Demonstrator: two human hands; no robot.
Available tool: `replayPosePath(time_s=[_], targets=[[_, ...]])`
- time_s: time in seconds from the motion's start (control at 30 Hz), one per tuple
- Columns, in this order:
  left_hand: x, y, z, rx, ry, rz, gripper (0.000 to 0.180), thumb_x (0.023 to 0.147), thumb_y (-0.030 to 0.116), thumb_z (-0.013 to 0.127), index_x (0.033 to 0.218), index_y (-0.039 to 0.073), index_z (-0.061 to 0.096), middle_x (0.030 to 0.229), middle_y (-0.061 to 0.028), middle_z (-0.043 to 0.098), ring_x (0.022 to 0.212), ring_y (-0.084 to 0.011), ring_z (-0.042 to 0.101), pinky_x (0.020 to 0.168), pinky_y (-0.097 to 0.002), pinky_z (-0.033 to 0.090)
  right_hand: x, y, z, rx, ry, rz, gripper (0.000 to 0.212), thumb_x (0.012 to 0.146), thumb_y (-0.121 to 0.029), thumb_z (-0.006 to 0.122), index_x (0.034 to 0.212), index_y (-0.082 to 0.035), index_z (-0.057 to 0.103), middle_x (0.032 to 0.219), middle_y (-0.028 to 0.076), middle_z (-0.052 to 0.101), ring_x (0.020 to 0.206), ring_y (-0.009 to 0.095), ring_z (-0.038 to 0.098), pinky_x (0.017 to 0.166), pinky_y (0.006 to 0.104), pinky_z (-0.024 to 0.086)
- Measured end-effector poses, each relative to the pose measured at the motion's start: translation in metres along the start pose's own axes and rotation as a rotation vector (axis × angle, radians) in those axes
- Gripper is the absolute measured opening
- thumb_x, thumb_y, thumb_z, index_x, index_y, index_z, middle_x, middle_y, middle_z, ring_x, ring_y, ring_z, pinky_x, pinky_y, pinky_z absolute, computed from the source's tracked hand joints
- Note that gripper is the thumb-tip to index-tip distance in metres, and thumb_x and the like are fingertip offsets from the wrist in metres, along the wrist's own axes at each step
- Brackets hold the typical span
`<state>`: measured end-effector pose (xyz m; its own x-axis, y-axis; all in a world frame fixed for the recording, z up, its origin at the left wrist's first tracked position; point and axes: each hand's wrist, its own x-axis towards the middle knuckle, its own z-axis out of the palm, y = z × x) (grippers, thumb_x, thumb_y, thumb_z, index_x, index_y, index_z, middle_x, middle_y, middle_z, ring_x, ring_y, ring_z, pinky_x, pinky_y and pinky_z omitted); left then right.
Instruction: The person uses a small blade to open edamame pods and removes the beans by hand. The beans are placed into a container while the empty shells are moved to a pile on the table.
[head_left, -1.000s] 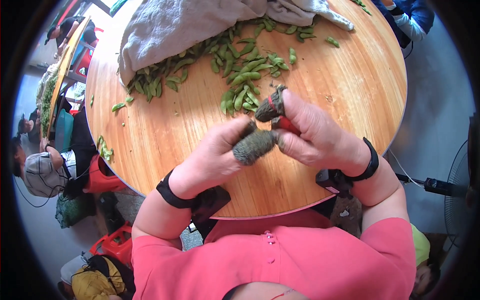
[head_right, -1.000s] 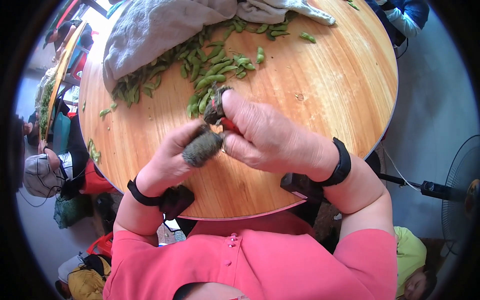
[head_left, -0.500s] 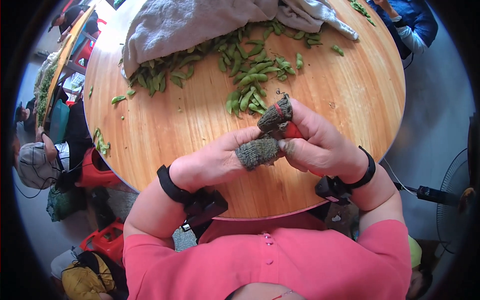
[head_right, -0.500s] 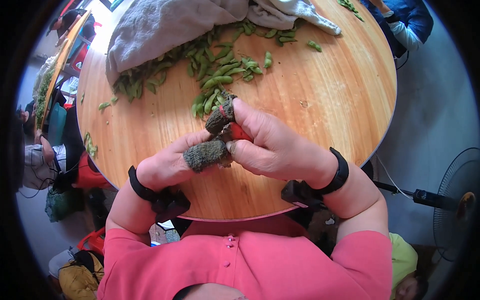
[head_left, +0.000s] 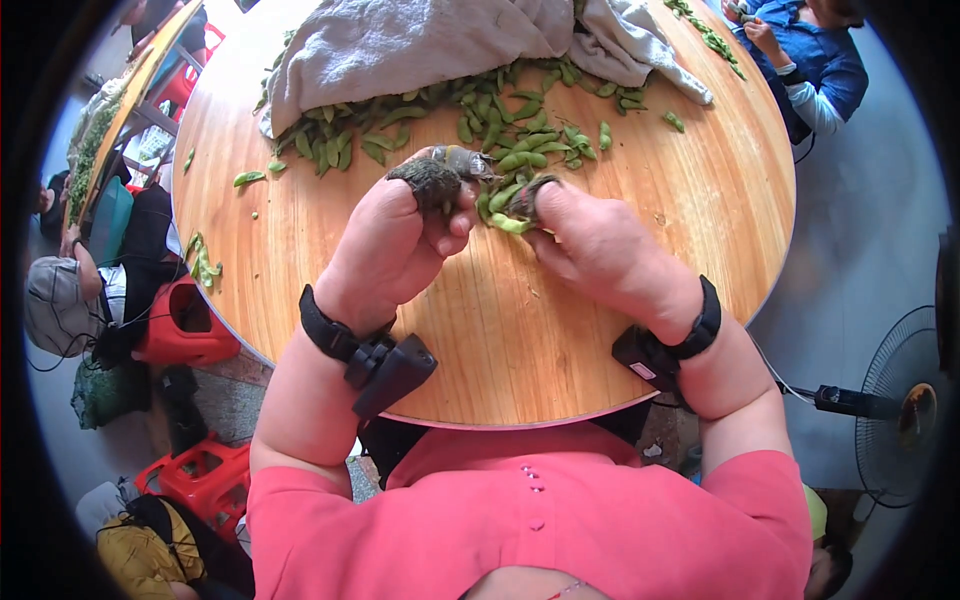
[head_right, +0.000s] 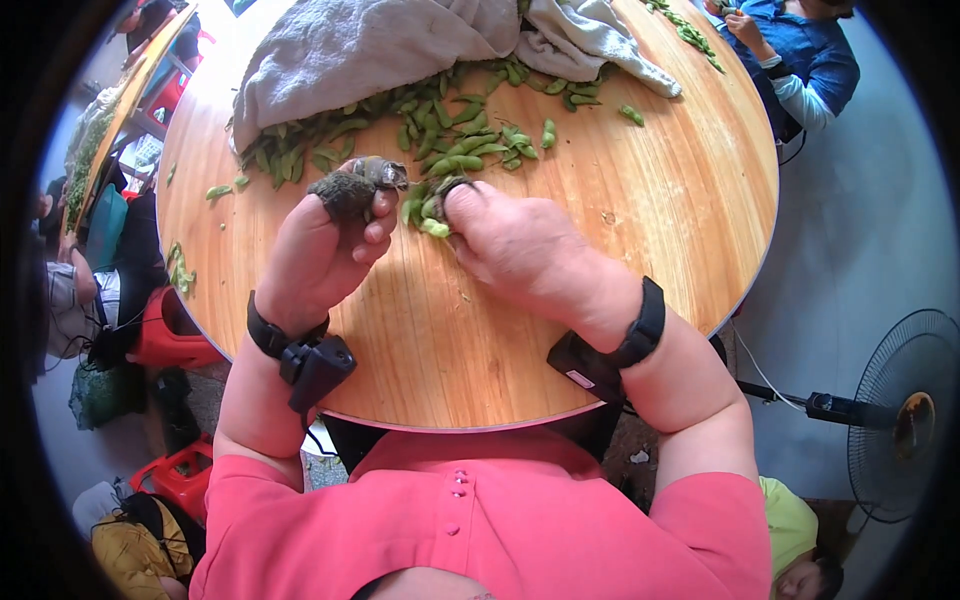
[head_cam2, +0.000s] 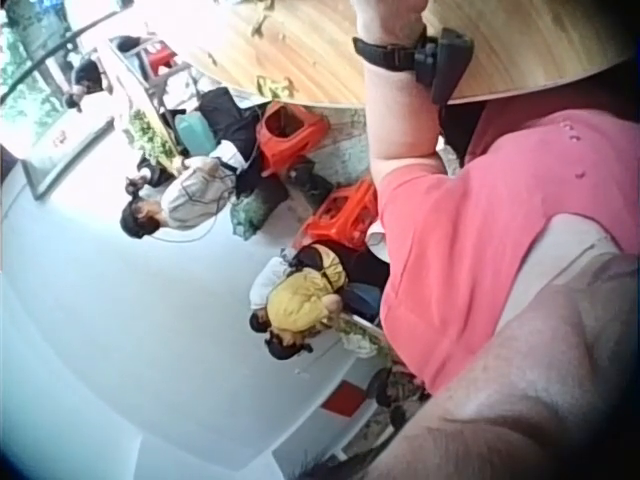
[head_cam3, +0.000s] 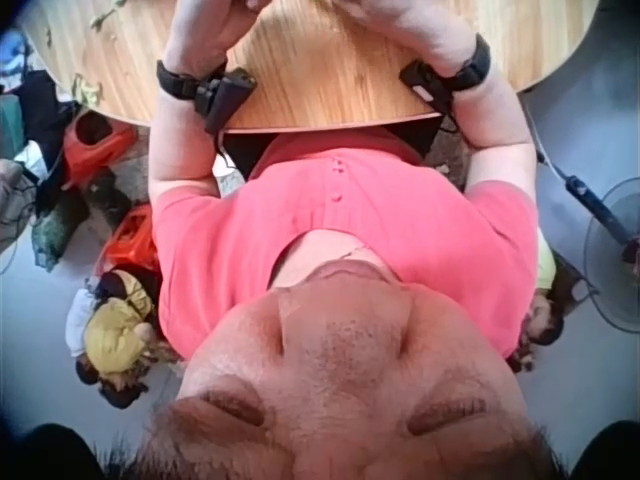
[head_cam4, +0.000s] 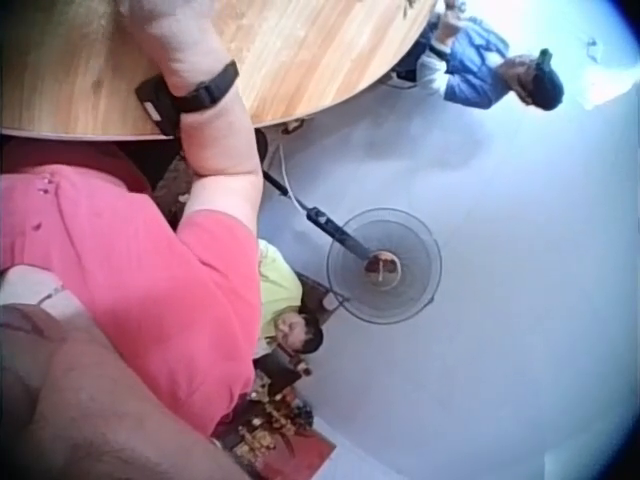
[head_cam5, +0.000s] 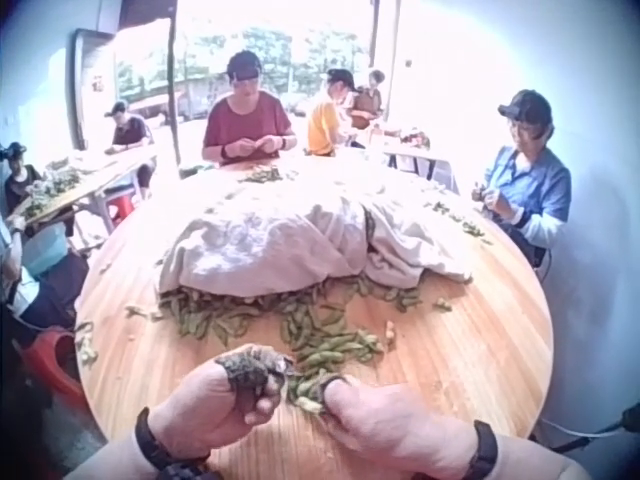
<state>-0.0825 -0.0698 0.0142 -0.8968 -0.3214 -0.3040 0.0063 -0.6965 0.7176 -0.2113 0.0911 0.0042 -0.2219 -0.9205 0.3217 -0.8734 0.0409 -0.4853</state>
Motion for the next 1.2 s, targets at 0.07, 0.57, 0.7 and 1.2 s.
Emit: replayPosePath(time_s=[0.07,0.57,0.7,1.2], targets=[[-0.001,-0.001,-0.004,-0.073,-0.012,-0.017,0.016,0.093,0.016,0.044,0.095,0.006,0.056,0.069,-0.0002,0.05,0.053,-0.0078,0.043,0.044,-0.0185,0.032,0.003,-0.001,0.0,-0.017,-0.104,-0.091,0.017,0.082,-0.014,0.059,0.089,-0.005,0.045,0.072,0.016,0.056,0.066,0.037,0.058,0.056,0.0436,0.046],[-0.001,-0.008,-0.011,0.18,-0.102,0.025,0.017,0.093,0.022,0.047,0.091,0.006,0.054,0.069,0.0015,0.042,0.055,-0.0063,0.038,0.046,-0.0179,0.027,0.011,-0.005,-0.003,-0.34,-0.22,-0.102,0.011,0.083,-0.01,0.051,0.094,-0.007,0.05,0.086,0.012,0.054,0.067,0.029,0.061,0.053,0.0373,0.051],[-0.001,-0.013,-0.003,0.36,-0.113,0.107,0.013,0.093,0.019,0.049,0.093,0.007,0.055,0.07,0.0038,0.043,0.056,-0.0044,0.038,0.047,-0.0171,0.027,0.009,0.017,0.004,-0.084,-0.027,-0.114,0.017,0.08,-0.006,0.055,0.096,-0.006,0.05,0.084,0.01,0.055,0.06,0.025,0.058,0.049,0.0335,0.047],[0.0,-0.036,-0.001,0.717,-0.305,0.15,0.02,0.095,0.016,0.051,0.107,0.0,0.057,0.095,-0.0004,0.059,0.09,-0.008,0.052,0.082,-0.0224,0.042,0.004,0.005,-0.018,1.024,0.013,0.55,0.012,0.093,-0.013,0.05,0.101,-0.005,0.049,0.066,-0.001,0.05,0.048,0.004,0.045,0.041,0.0202,0.037]])
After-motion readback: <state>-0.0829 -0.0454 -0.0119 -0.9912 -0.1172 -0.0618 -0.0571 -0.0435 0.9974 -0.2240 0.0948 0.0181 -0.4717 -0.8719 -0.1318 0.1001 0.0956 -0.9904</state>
